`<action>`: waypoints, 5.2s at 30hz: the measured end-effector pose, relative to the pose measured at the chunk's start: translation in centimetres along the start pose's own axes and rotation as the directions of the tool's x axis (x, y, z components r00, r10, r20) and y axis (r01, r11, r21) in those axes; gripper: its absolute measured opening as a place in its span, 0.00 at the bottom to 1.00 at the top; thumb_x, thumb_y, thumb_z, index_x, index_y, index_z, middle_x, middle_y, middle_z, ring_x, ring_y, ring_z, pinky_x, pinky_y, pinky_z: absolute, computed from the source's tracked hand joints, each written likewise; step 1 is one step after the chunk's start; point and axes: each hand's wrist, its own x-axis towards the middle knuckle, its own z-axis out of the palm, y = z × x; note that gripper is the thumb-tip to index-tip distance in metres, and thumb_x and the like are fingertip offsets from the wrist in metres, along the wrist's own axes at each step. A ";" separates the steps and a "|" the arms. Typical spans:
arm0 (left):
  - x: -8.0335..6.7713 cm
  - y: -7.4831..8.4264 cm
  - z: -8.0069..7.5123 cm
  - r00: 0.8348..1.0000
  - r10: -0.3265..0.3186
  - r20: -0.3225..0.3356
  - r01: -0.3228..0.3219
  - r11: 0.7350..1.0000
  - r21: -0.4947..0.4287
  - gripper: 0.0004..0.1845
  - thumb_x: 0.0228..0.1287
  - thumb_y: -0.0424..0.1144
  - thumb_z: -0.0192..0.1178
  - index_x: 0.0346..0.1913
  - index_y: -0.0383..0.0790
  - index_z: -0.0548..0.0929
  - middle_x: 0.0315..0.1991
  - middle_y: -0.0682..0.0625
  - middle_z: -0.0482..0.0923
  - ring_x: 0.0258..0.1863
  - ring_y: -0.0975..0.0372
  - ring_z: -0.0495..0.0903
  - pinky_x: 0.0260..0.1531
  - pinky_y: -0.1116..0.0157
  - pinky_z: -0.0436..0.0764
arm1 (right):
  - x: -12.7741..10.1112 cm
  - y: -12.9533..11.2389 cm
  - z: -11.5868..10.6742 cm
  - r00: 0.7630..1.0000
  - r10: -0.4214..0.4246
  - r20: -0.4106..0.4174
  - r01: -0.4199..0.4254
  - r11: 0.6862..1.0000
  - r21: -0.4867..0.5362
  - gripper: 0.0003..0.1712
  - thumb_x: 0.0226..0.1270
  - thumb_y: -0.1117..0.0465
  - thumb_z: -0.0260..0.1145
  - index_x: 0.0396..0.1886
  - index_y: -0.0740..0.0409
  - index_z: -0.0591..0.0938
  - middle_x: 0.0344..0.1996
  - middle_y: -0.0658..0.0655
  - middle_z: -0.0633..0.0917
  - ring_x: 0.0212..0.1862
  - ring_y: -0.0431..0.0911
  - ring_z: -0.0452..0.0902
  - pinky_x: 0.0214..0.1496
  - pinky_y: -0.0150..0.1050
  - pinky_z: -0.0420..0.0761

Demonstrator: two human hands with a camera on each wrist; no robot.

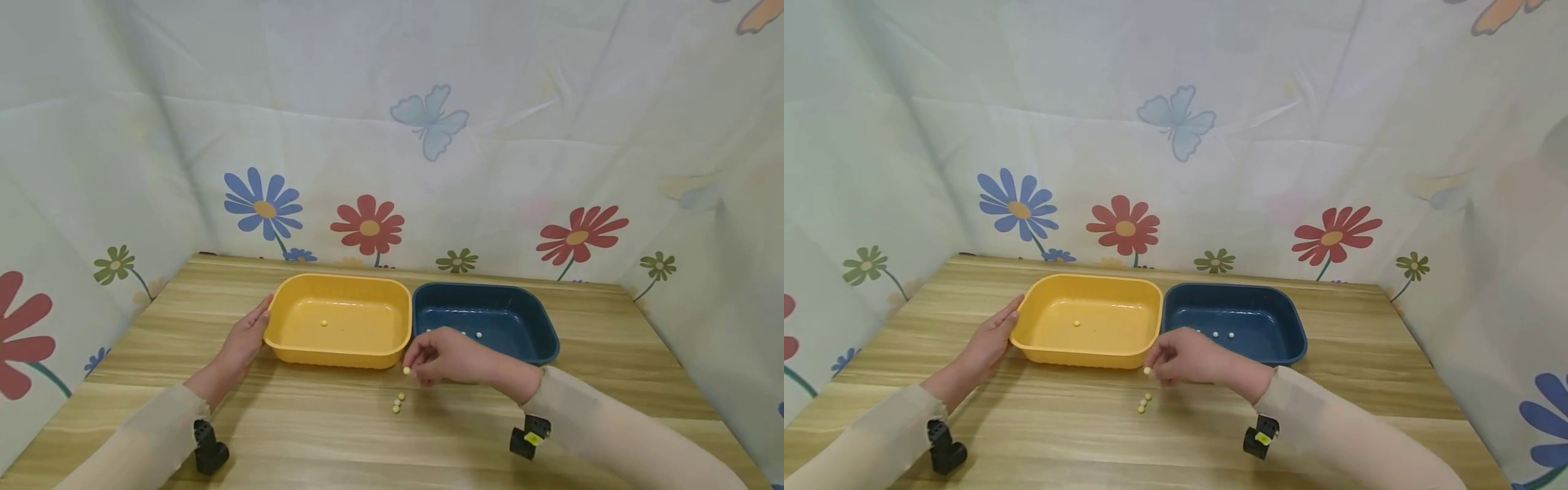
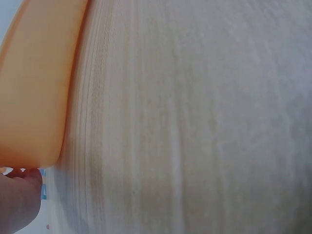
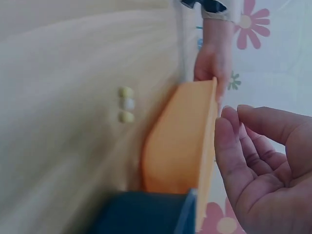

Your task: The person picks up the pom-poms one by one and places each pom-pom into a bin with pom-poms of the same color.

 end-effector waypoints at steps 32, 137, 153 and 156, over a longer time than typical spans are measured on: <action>-0.3 0.4 0.1 1.000 -0.007 -0.020 0.007 1.000 -0.001 0.30 0.86 0.42 0.31 0.83 0.43 0.40 0.84 0.43 0.32 0.84 0.46 0.38 0.83 0.47 0.52 | 11.0 -7.4 -4.6 0.985 0.005 0.171 0.007 0.997 -0.071 0.09 0.72 0.64 0.67 0.48 0.63 0.84 0.46 0.64 0.88 0.38 0.46 0.85 0.52 0.37 0.90; 0.0 0.0 0.0 1.000 -0.007 -0.020 0.008 0.999 0.039 0.30 0.86 0.45 0.30 0.84 0.45 0.40 0.84 0.42 0.33 0.84 0.44 0.38 0.83 0.45 0.52 | 2.8 -5.1 -3.0 0.979 -0.201 -0.036 0.201 0.980 -0.004 0.13 0.75 0.63 0.64 0.51 0.67 0.81 0.44 0.70 0.85 0.40 0.55 0.84 0.52 0.49 0.90; -0.3 0.2 0.1 1.000 -0.015 -0.021 0.016 0.999 0.029 0.30 0.86 0.45 0.29 0.83 0.46 0.40 0.84 0.42 0.32 0.84 0.44 0.38 0.82 0.45 0.52 | 0.6 2.7 2.5 0.987 -0.158 -0.037 0.154 0.984 -0.089 0.09 0.69 0.67 0.67 0.45 0.68 0.85 0.38 0.61 0.88 0.35 0.31 0.75 0.41 0.23 0.79; -0.2 0.2 0.1 1.000 -0.017 -0.022 0.017 0.999 0.032 0.30 0.86 0.44 0.29 0.83 0.46 0.40 0.84 0.43 0.32 0.84 0.44 0.39 0.82 0.45 0.53 | 0.5 3.3 3.0 0.987 -0.154 -0.055 0.147 0.983 -0.109 0.08 0.68 0.67 0.69 0.43 0.66 0.85 0.36 0.58 0.88 0.34 0.30 0.74 0.39 0.23 0.79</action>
